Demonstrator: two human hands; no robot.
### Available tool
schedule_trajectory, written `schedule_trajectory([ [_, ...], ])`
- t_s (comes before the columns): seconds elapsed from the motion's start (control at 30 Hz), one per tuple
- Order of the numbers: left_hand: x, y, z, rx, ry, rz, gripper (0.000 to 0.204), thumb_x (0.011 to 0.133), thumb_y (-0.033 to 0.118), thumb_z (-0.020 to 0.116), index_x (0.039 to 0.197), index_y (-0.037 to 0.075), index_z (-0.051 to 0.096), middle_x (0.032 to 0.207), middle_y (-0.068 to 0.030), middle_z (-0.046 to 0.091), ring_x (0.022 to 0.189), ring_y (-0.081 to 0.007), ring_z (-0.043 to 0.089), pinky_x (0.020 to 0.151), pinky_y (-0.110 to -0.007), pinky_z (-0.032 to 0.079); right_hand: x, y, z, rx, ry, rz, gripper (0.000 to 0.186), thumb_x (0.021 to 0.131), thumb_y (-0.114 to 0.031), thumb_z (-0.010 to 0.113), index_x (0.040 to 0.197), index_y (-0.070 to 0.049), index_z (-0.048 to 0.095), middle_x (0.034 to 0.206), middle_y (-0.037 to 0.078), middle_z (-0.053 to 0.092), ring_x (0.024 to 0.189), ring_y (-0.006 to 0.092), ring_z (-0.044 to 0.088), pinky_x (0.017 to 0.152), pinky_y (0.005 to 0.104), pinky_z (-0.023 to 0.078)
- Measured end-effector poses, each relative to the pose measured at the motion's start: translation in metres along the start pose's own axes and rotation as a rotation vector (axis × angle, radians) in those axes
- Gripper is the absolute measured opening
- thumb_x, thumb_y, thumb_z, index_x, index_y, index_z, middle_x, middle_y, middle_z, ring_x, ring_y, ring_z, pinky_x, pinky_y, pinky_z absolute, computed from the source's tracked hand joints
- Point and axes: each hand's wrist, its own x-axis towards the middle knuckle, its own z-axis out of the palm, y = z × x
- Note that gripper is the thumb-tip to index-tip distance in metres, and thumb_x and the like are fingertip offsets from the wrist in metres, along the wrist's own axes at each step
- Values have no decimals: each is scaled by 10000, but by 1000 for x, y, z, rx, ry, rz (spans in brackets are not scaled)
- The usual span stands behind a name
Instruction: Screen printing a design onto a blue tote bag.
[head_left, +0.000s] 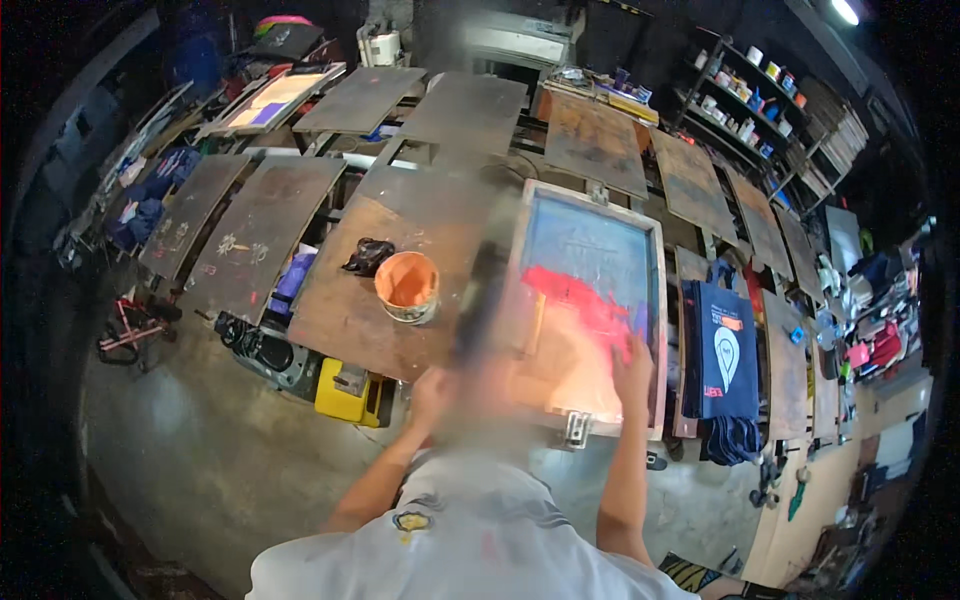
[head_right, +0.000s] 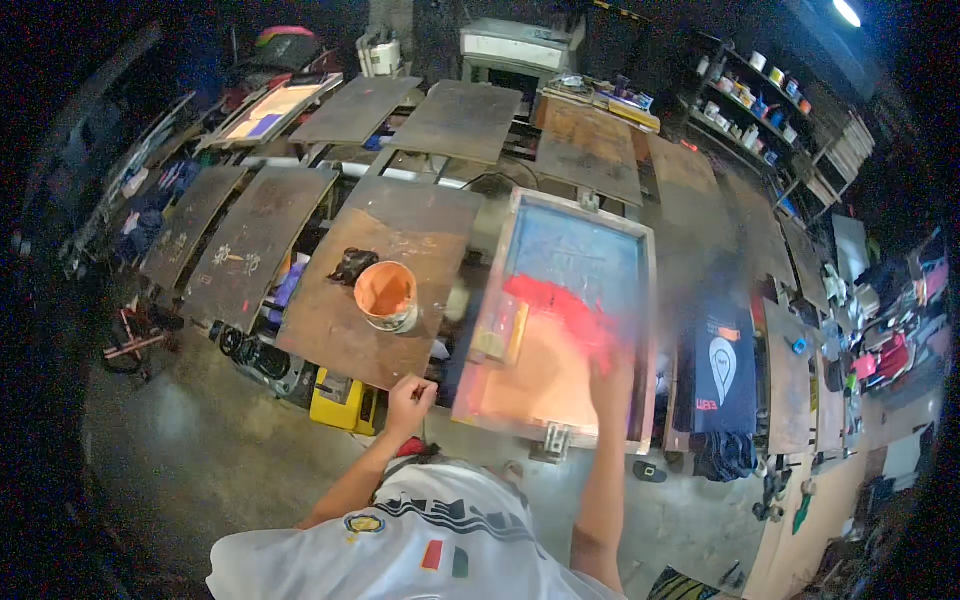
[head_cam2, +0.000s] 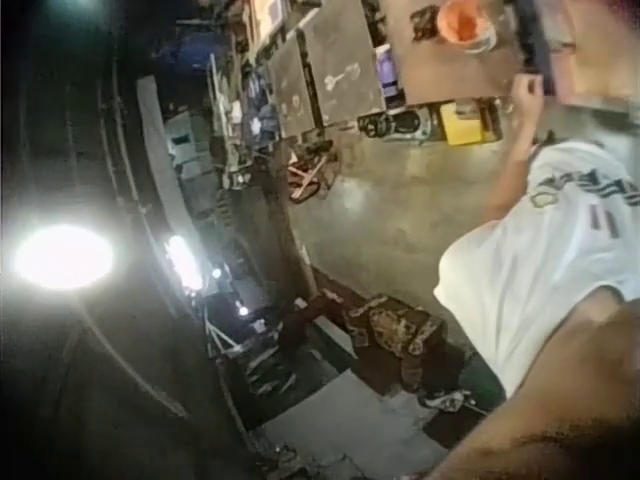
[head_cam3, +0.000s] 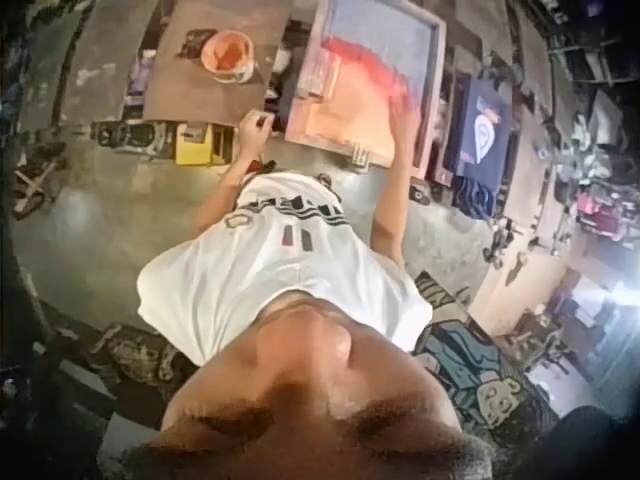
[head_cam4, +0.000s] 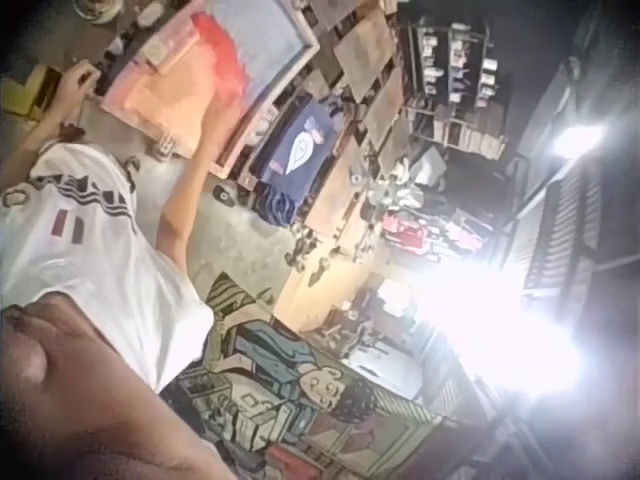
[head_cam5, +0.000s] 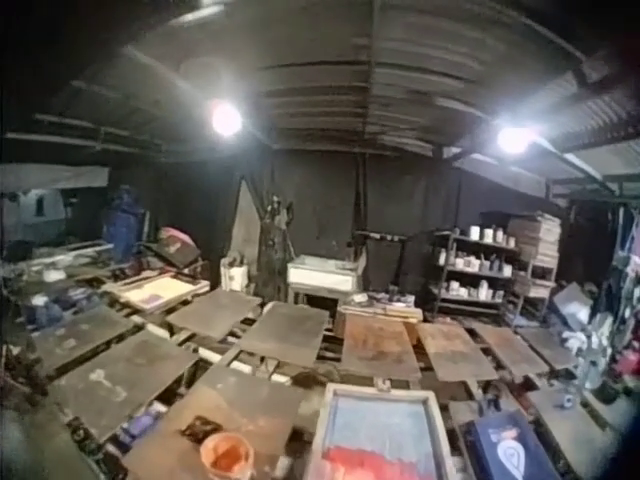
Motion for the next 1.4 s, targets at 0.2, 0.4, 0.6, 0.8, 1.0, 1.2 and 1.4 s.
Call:
schedule_trajectory([
  [0.2, 64, -15, -89, -57, 144, -30, 83, 866, 78, 708, 844, 2, 683, 723, -79, 576, 636, -177, 557, 587, -292, 449, 50, -169, 102, 334, -315, -18, 367, 872, -179, 709, 1182, 0, 628, 901, 142, 680, 860, 235, 662, 772, 365, 521],
  [0.4, 109, -55, -148, 98, 2, -26, 415, 781, 184, 804, 1123, 26, 630, 990, -107, 615, 854, -221, 585, 742, -331, 504, 70, -290, 150, -30, -422, -235, 383, 858, -323, 703, 1181, -124, 651, 861, 105, 697, 803, 314, 679, 732, 428, 542],
  [0.6, 162, -80, -162, 154, -202, 20, 903, 650, 314, 888, 1380, 1, 458, 1265, -188, 565, 1221, -359, 520, 1021, -422, 448, 68, -311, 187, -105, -479, -194, 222, 834, -292, 699, 886, -76, 707, 852, 173, 694, 807, 364, 684, 719, 462, 549],
  [0.8, 213, -94, -149, -286, -460, 135, 1008, 494, 211, 935, 1374, -1, 490, 1340, -193, 557, 1258, -336, 527, 1076, -414, 403, 70, -316, 180, 4, -595, -289, 165, 771, -154, 677, 805, 5, 653, 852, 214, 659, 815, 405, 641, 721, 475, 505],
  [1.0, 214, -89, -135, -280, -456, 190, 938, 531, 178, 931, 1360, 24, 520, 1348, -141, 583, 1249, -287, 557, 1066, -416, 421, 79, -304, 150, -64, -426, -532, 159, 805, -194, 716, 863, -55, 666, 842, 130, 641, 834, 323, 632, 731, 442, 501],
  [1.2, 221, -44, -122, -51, -555, 228, 940, 548, 242, 901, 1377, 49, 502, 1394, -192, 529, 1284, -395, 505, 1088, -454, 418, 88, -274, 134, 113, -234, -544, 135, 783, -178, 759, 887, -95, 738, 782, 57, 627, 781, 261, 621, 695, 374, 503],
  [1.4, 204, -35, -94, 291, -547, 229, 1027, 548, 225, 896, 1451, 120, 420, 1436, -157, 497, 1339, -356, 452, 1109, -457, 391, 88, -212, 127, -104, -81, -725, 103, 782, -120, 729, 881, -97, 707, 825, 60, 665, 769, 257, 646, 653, 374, 543],
])
